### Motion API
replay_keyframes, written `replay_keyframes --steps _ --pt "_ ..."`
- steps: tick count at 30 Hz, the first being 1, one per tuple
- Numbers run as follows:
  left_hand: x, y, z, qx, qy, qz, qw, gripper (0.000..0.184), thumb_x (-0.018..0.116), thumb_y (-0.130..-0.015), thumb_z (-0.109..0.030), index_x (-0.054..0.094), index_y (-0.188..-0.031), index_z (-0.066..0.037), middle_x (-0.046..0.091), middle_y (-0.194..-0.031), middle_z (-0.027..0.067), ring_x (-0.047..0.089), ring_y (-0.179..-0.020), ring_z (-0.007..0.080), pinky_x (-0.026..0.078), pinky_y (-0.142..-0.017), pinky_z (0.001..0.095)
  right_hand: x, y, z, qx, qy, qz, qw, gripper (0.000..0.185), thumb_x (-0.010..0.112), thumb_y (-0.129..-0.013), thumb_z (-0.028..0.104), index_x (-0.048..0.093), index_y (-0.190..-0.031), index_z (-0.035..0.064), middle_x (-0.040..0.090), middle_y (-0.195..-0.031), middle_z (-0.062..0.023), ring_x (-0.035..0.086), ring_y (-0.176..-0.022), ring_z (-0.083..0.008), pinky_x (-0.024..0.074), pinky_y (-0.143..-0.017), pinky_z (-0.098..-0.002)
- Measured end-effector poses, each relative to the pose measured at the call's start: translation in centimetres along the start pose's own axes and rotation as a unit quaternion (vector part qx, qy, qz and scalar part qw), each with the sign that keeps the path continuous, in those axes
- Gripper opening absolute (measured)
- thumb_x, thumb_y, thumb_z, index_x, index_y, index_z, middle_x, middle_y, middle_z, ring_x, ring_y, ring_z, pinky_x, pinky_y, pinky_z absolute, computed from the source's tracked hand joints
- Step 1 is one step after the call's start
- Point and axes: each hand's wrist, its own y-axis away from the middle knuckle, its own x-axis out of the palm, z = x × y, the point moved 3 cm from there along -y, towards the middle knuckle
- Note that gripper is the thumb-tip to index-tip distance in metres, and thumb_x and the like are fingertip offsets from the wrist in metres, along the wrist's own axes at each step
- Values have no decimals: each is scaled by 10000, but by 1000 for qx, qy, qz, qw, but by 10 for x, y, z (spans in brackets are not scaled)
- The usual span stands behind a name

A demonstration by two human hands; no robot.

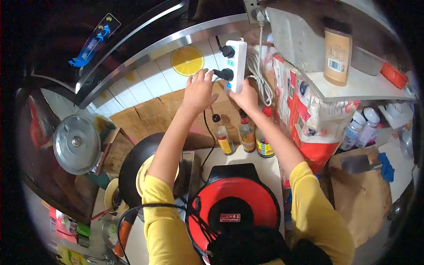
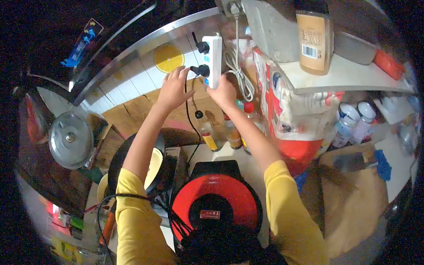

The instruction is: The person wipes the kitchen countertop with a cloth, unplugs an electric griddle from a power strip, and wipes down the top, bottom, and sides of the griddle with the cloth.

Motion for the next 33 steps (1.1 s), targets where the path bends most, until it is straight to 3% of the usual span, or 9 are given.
replay_keyframes --steps 2,4,6,8,9,12,22,29,33 --pt "8 -17 -4 -26 -7 -19 999 536 618 -562 -234 387 -1000 -31 446 -968 119 409 -945 266 286 -836 395 -9 8 10 -19 -16 -16 1000 452 585 -552 292 415 -835 -16 528 -764 -201 515 -707 -338 414 -620 -390" --pt "19 -31 -7 -63 -20 98 993 523 628 -540 -241 400 -962 -30 448 -947 121 410 -943 256 278 -842 407 -6 7 8 -53 -16 -43 998 426 579 -560 265 402 -831 -12 521 -764 -205 510 -707 -341 406 -617 -397" --pt "19 -40 -10 -40 -22 45 998 471 620 -531 -213 413 -913 -32 479 -866 123 440 -893 261 285 -839 389 -6 9 4 -36 -40 -77 996 415 575 -561 241 386 -837 -6 513 -773 -213 504 -715 -344 400 -625 -402" --pt "24 -49 -15 -3 -9 67 998 428 612 -511 -177 424 -864 -25 501 -774 128 472 -817 276 342 -785 360 -4 8 -1 -50 -38 -88 994 394 576 -583 220 372 -839 1 516 -742 -213 503 -694 -358 400 -599 -409" --pt "24 -54 -16 -38 -9 90 995 387 603 -503 -177 445 -823 -27 521 -714 144 500 -748 292 401 -690 347 -4 10 1 -51 -67 -85 993 383 574 -598 220 369 -837 3 518 -724 -212 505 -678 -360 401 -584 -410" --pt "21 -59 -15 -72 -4 169 983 376 598 -510 -217 465 -809 -33 534 -731 155 514 -721 294 423 -622 360 -5 10 1 -69 -118 -69 988 365 571 -624 219 363 -835 5 521 -693 -208 509 -652 -361 404 -557 -409" --pt "19 -60 -13 -55 19 176 983 329 594 -512 -305 540 -683 -29 553 -684 149 538 -672 277 428 -630 340 -8 0 -7 -122 -173 -30 977 364 568 -639 212 353 -844 2 529 -682 -199 517 -656 -348 410 -552 -392" --pt "17 -64 -22 -97 -3 212 972 324 596 -514 -295 566 -684 -21 556 -709 154 540 -699 271 432 -640 326 -7 -5 -11 -82 -119 -12 989 353 569 -646 217 363 -835 2 524 -694 -211 511 -671 -359 405 -567 -403" --pt "15 -63 -20 -121 17 228 966 433 557 -562 -417 572 -691 -4 552 -705 175 535 -712 289 425 -654 330 -15 -5 -4 -84 -99 -24 991 361 572 -644 214 368 -838 -13 522 -706 -221 507 -679 -365 406 -572 -410"
